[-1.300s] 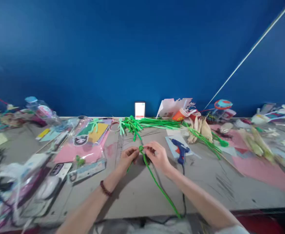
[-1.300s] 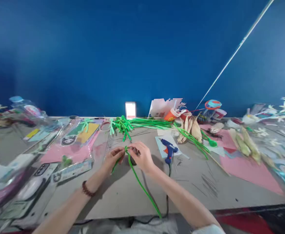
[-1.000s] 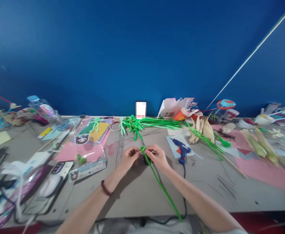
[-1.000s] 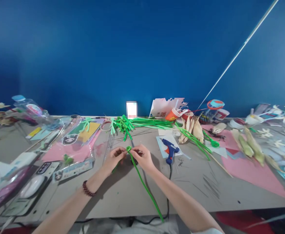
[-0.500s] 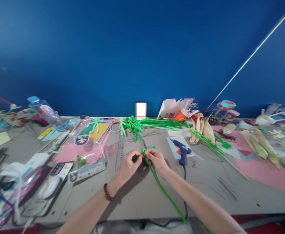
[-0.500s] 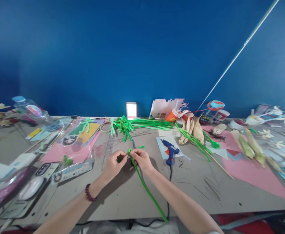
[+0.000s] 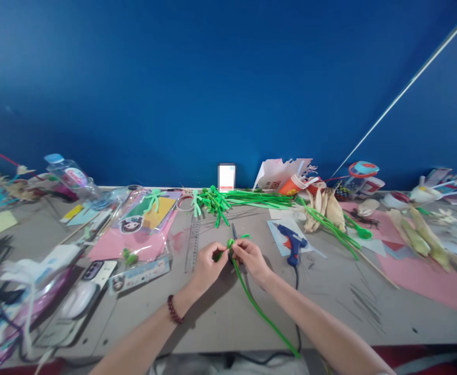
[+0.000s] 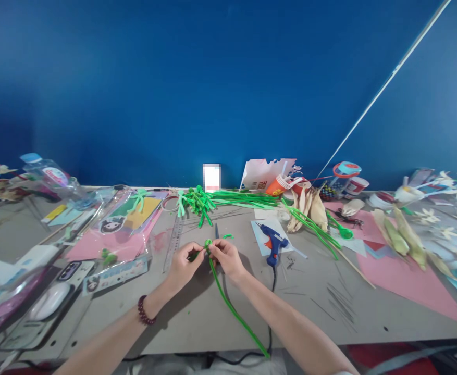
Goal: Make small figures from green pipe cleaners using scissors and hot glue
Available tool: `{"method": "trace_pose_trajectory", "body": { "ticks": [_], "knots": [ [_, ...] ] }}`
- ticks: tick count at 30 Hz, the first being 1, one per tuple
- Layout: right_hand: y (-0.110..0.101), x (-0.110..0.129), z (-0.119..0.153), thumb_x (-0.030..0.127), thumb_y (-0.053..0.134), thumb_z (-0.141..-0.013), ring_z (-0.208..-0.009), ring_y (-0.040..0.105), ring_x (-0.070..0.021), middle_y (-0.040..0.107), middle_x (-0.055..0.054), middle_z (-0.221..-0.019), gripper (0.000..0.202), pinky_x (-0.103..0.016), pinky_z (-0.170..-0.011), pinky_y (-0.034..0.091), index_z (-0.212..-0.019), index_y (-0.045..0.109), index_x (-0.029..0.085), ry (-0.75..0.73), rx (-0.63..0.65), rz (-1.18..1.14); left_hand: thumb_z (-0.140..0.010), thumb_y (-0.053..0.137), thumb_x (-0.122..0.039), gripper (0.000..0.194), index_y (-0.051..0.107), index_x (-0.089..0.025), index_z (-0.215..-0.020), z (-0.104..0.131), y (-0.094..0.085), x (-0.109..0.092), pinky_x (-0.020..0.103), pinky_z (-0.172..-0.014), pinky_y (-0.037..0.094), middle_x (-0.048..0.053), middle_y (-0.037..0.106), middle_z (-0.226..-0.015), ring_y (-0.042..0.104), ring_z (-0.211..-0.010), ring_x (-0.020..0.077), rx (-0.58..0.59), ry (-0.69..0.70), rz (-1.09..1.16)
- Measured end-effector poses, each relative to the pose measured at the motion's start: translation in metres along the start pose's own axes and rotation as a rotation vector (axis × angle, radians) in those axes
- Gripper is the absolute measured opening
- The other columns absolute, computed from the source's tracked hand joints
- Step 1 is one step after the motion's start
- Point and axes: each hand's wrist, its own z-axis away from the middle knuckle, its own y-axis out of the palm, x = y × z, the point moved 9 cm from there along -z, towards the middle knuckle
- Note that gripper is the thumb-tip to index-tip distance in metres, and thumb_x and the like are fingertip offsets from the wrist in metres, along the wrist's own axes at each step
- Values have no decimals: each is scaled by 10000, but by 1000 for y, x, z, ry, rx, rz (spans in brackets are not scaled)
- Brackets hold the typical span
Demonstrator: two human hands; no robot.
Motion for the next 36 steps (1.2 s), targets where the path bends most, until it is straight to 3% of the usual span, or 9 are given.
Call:
{"method": "trace_pose_trajectory", "body": {
  "ticks": [11, 17, 19, 28, 36],
  "knots": [
    [1, 1, 2, 477, 751, -619, -404, 436, -55, 534, 58, -499, 378, -184, -420, 342, -730, 569, 165, 6, -14, -15, -788, 550, -315, 181, 567, -167, -686, 0, 2, 1, 229, -591, 429, -8, 568, -634, 521, -606, 117, 13, -66, 111],
    [0, 8, 3, 442, 735, -662, -438, 395, -59, 508, 52, -511, 317, -200, -442, 279, -745, 611, 162, -48, -13, -28, -733, 624, -441, 305, 592, -140, -696, -5, 20, 13, 239, -491, 413, 17, 592, -605, 510, -475, 104, 219, -314, 463],
    [0, 7, 2, 440, 730, -666, -431, 369, -55, 498, 50, -508, 310, -208, -437, 244, -747, 640, 154, -38, -1, -39, -701, 656, -457, 329, 595, -134, -682, -6, 21, 15, 239, -487, 410, 22, 599, -597, 511, -465, 102, 230, -343, 492],
    [1, 2, 1, 416, 786, -587, -406, 368, -52, 475, 59, -462, 306, -208, -436, 228, -661, 642, 156, 40, -6, -106, -741, 616, -439, 311, 603, -136, -673, -3, 15, 16, 221, -476, 402, 5, 584, -568, 510, -478, 103, 152, -267, 344],
    [4, 3, 3, 456, 744, -647, -404, 320, -49, 443, 60, -446, 327, -213, -425, 191, -670, 649, 144, 3, 8, -36, -761, 588, -390, 263, 585, -144, -668, 0, 13, 15, 218, -479, 422, 2, 581, -573, 516, -473, 101, 112, -237, 316]
  ]
}}
